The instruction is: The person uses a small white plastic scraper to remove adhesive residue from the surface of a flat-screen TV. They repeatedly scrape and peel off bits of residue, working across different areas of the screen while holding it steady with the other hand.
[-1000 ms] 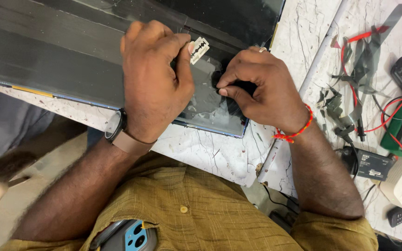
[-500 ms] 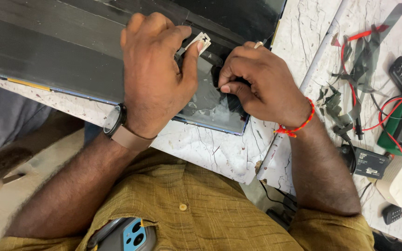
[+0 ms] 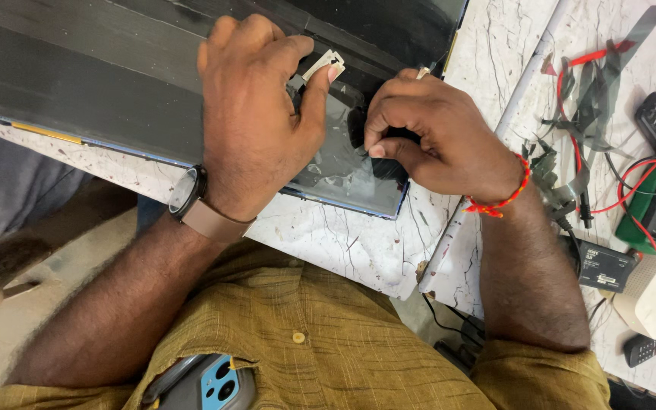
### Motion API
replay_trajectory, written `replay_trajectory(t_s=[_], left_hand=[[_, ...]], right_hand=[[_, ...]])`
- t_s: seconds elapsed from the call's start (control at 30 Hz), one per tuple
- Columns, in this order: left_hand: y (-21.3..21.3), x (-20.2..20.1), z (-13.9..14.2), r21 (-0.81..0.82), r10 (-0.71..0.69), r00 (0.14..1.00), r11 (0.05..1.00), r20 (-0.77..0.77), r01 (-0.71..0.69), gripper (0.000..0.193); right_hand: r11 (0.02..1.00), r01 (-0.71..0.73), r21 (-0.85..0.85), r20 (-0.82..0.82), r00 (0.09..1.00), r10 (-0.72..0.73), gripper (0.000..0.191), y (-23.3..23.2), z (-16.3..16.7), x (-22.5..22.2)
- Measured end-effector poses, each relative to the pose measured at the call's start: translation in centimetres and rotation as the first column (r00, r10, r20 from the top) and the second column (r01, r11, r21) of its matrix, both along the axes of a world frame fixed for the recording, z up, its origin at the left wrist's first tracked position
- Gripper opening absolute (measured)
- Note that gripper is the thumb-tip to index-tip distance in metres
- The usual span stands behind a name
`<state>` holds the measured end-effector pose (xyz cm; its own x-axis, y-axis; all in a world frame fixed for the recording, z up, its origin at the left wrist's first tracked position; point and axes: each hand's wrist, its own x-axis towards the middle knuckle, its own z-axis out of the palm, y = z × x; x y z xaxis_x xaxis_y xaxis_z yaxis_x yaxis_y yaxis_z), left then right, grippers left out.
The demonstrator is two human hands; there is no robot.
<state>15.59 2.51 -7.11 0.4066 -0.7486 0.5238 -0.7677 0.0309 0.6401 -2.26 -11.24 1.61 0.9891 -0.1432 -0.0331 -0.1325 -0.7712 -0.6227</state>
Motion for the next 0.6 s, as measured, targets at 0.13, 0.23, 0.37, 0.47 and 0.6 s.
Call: replay_trajectory(t_s=[0.13,0.23,0.37,0.47,0.6], left_hand=[[0.0,0.0,0.0,0.003,-0.003,1.0,1.0,-0.008,0.003,0.023],[0.0,0.0,0.1,-0.014,-0.003,1.0,1.0,0.001,0.003,0.025],[0.1,-0.1,0.1,-0.001,-0.001,1.0,1.0,0.001,0.001,0.026],[0.2,-0.2,0.2,0.002,0.002,1.0,1.0,0.004,-0.002,0.026],[0.2,-0.2,0.7,0.024,-0.007,1.0,1.0,-0.009,0.007,0.025]], right_hand=[[0.999,-0.022,0.028,-0.025,0.999,0.023,0.014,-0.1,0.4,-0.2],[0.996,-0.057,0.07,-0.032,0.998,0.059,0.015,-0.4,1.0,-0.4],[0.975,-0.095,0.199,-0.067,0.992,0.11,0.021,-0.9,2.6,-1.6],[0.95,-0.033,0.31,-0.068,0.996,0.057,0.022,-1.2,3.5,-2.9],[0.895,0.157,0.417,-0.045,0.987,-0.152,0.02,-1.3,4.2,-5.0]])
